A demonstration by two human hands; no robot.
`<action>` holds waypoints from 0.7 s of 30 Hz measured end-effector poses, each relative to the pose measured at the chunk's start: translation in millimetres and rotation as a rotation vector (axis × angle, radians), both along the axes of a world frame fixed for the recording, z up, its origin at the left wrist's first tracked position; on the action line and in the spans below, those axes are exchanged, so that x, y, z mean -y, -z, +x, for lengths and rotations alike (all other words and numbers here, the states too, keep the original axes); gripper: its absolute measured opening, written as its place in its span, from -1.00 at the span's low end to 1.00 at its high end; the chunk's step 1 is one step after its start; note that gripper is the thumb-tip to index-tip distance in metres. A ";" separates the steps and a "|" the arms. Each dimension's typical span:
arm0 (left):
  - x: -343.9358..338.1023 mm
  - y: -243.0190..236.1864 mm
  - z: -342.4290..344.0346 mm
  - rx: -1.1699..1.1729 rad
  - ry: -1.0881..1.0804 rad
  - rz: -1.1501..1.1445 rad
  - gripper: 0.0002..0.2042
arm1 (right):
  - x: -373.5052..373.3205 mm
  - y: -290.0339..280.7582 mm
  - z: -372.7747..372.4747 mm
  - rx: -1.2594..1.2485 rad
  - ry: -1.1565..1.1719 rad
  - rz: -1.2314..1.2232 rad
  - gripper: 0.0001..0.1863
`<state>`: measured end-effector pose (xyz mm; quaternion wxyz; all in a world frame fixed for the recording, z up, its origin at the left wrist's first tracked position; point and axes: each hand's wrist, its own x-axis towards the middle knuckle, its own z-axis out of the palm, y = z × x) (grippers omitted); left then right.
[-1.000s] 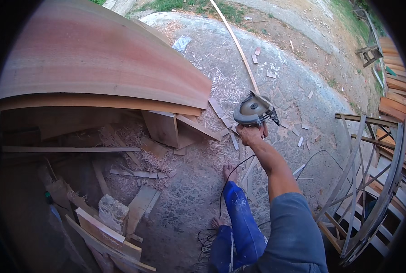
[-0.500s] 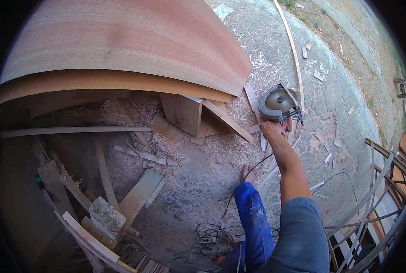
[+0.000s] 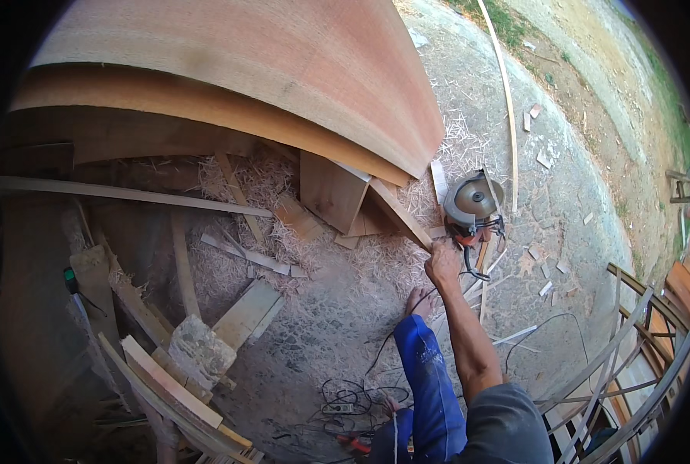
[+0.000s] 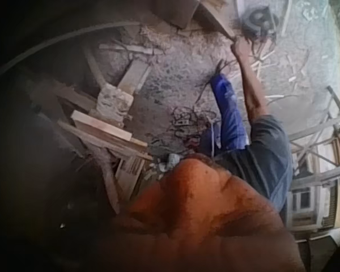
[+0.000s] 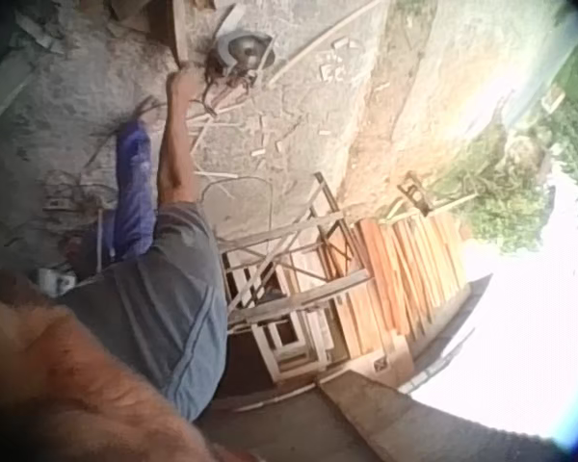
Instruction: The person measures wooden planks with a tape measure, marks them with a pencil and a wooden triangle, and cuts them with a circular saw. They then check the alignment of the cut pieces against a larger wooden frame.
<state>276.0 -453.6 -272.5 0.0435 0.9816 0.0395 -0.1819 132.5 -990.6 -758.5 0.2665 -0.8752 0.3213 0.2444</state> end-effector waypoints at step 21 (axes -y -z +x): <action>-45.2 12.3 -15.0 0.042 -0.020 -0.251 0.28 | -71.1 -66.4 121.2 0.330 0.008 0.107 -0.58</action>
